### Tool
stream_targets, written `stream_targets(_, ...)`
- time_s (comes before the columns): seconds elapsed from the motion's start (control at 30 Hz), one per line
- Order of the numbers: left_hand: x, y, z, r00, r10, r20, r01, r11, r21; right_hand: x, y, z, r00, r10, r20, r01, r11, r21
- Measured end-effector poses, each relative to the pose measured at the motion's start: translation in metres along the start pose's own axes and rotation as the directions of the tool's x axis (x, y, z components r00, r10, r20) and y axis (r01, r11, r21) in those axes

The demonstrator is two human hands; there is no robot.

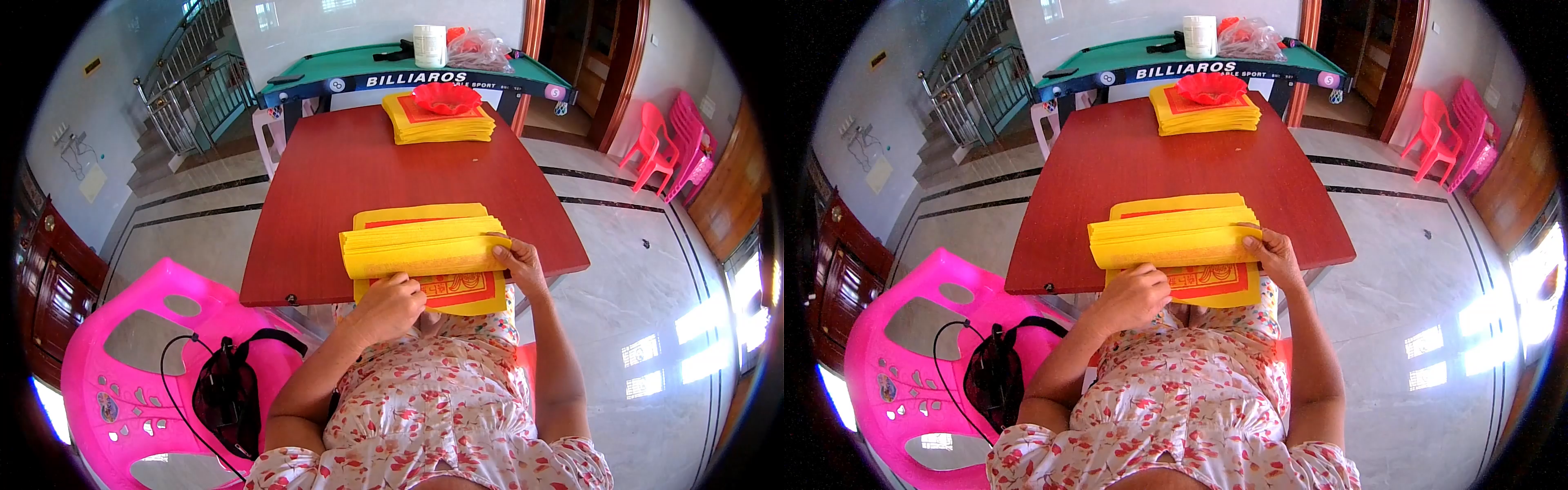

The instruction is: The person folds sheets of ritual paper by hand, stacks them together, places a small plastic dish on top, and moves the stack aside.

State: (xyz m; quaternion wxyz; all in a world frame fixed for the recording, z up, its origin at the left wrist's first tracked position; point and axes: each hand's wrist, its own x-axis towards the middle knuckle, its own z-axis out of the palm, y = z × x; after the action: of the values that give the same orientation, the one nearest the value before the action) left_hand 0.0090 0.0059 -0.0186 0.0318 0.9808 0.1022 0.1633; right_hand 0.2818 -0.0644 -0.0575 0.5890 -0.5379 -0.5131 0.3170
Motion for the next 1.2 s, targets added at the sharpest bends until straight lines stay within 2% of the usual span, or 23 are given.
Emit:
stream_targets(0.53,0.000,0.001,0.000,0.999,-0.029,0.016,0.030,0.999,-0.022,0.000,-0.002,0.001,1.000,0.004,0.010,-0.005,0.999,0.037)
stream_targets(0.63,-0.001,-0.001,-0.003,0.999,0.000,-0.032,-0.001,0.999,-0.034,0.000,-0.001,0.001,1.000,0.015,0.003,-0.015,0.999,0.034)
stream_targets(0.7,-0.003,-0.005,-0.016,0.988,-0.060,-0.143,0.039,0.989,-0.140,0.001,0.002,0.000,1.000,0.018,0.000,-0.018,0.999,0.045)
stream_targets(0.73,-0.005,-0.007,-0.022,0.988,-0.058,-0.140,0.038,0.990,-0.139,0.002,0.004,-0.001,1.000,0.017,0.006,-0.017,0.999,0.049)
stream_targets(0.8,-0.008,-0.012,-0.035,0.919,-0.277,-0.281,0.249,0.960,-0.132,0.001,0.004,0.000,1.000,0.015,0.008,-0.016,0.998,0.057)
stream_targets(0.83,-0.009,-0.014,-0.039,0.920,-0.274,-0.278,0.247,0.960,-0.130,0.001,0.002,0.001,1.000,0.020,0.010,-0.021,0.997,0.068)
stream_targets(0.9,-0.011,-0.018,-0.045,0.827,-0.389,-0.407,0.354,0.921,-0.161,0.000,-0.003,0.002,1.000,0.024,0.011,-0.025,0.996,0.080)
stream_targets(0.93,-0.012,-0.022,-0.043,0.801,-0.395,-0.450,0.358,0.918,-0.169,0.000,-0.004,0.002,1.000,0.019,0.013,-0.020,0.997,0.073)
stream_targets(1.07,-0.015,-0.025,-0.046,0.776,-0.437,-0.455,0.410,0.897,-0.163,0.002,0.002,0.001,1.000,0.009,0.019,-0.011,0.997,0.075)
stream_targets(1.2,-0.018,-0.032,-0.048,0.701,-0.478,-0.530,0.417,0.877,-0.239,0.002,0.002,0.001,0.999,0.032,-0.004,-0.032,0.998,0.047)
